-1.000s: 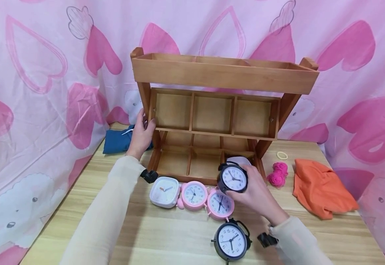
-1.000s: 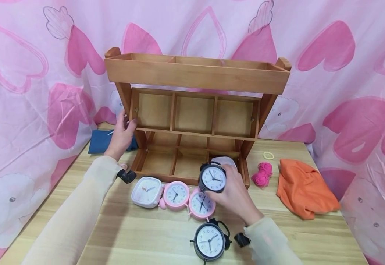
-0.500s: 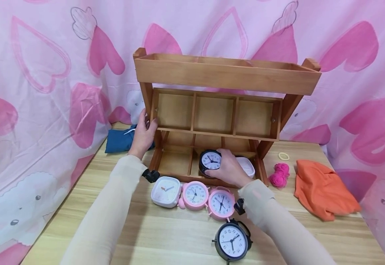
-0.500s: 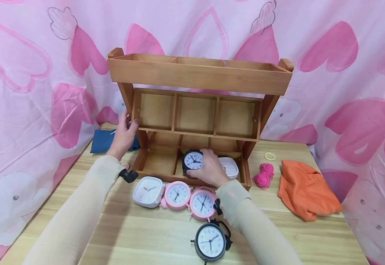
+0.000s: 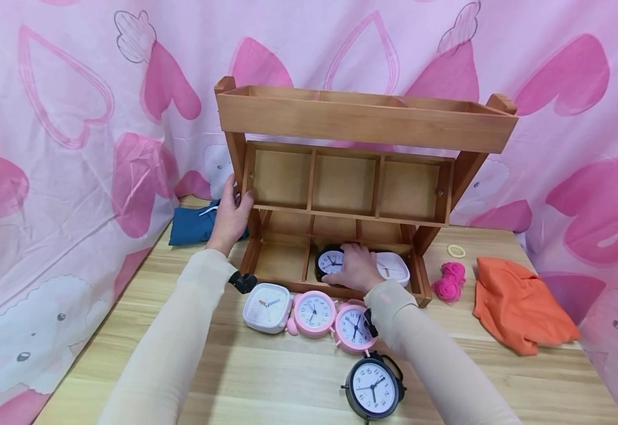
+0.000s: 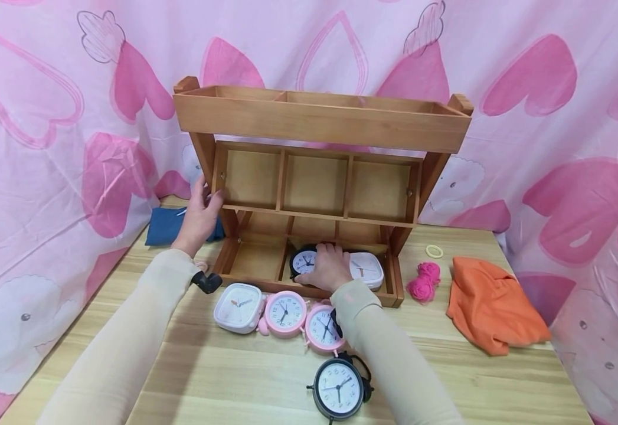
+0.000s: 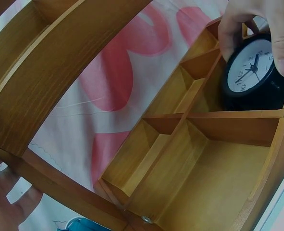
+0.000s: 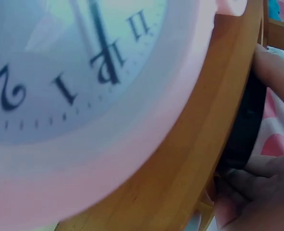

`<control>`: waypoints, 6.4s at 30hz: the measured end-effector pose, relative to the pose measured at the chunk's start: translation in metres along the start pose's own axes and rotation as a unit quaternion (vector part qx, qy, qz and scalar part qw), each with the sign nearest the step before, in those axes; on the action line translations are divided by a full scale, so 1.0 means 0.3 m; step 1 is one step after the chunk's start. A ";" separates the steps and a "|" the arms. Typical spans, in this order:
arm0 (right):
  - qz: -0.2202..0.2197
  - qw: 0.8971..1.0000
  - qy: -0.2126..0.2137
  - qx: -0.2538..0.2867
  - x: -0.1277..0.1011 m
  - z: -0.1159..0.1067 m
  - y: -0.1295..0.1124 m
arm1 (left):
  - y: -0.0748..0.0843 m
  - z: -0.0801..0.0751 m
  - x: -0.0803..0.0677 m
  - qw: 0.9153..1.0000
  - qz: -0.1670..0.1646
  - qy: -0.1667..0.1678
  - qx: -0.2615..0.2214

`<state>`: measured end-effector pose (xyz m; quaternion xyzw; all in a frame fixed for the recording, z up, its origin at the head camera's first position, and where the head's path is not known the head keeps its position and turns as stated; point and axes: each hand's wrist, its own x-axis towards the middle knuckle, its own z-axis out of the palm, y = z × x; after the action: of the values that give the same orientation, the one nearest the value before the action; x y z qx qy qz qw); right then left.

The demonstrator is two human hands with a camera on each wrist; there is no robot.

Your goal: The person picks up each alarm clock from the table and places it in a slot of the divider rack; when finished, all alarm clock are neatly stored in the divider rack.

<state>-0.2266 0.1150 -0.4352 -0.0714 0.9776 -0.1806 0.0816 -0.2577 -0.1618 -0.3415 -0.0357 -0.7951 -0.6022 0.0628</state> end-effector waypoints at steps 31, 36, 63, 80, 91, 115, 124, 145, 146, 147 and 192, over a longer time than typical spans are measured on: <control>-0.116 0.982 0.111 0.099 -0.527 -0.167 0.194 | -0.114 0.010 0.053 1.000 0.002 0.019 0.016; -0.085 0.987 0.071 0.116 -0.646 -0.069 0.214 | -0.082 0.008 0.036 1.000 -0.015 0.010 0.011; 0.005 0.974 -0.093 0.205 -0.735 0.152 0.189 | -0.112 0.006 0.059 1.000 -0.006 0.021 0.020; 0.030 0.965 -0.081 0.249 -0.752 0.018 0.073 | -0.116 0.011 0.061 1.000 -0.006 0.022 0.015; -0.155 0.969 0.113 0.157 -0.610 -0.046 -0.011 | -0.107 0.009 0.057 1.000 -0.015 0.020 0.018; -0.145 0.976 0.012 0.159 -0.010 0.007 -0.272 | -0.107 0.011 0.047 0.999 -0.014 0.023 0.023; -0.126 0.987 -0.010 0.100 0.083 0.061 -0.318 | -0.107 0.009 0.043 0.999 -0.010 0.025 0.034; -0.153 0.984 0.022 0.091 0.053 0.018 -0.285 | -0.107 0.010 0.040 0.999 -0.008 0.025 0.027; -0.154 0.983 0.026 0.096 0.039 0.004 -0.270 | -0.107 0.010 0.040 0.999 -0.008 0.025 0.028; -0.153 0.983 0.027 0.103 0.022 -0.009 -0.254 | -0.106 0.011 0.040 0.999 -0.009 0.024 0.027; -0.022 0.984 0.073 0.158 -0.495 0.175 0.131 | -0.108 0.015 0.046 1.000 -0.003 0.024 0.020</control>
<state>-0.0764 0.1587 -0.4780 -0.0658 0.9382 -0.3393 0.0165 -0.2757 -0.1666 -0.3715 -0.0176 -0.8053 -0.5871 0.0810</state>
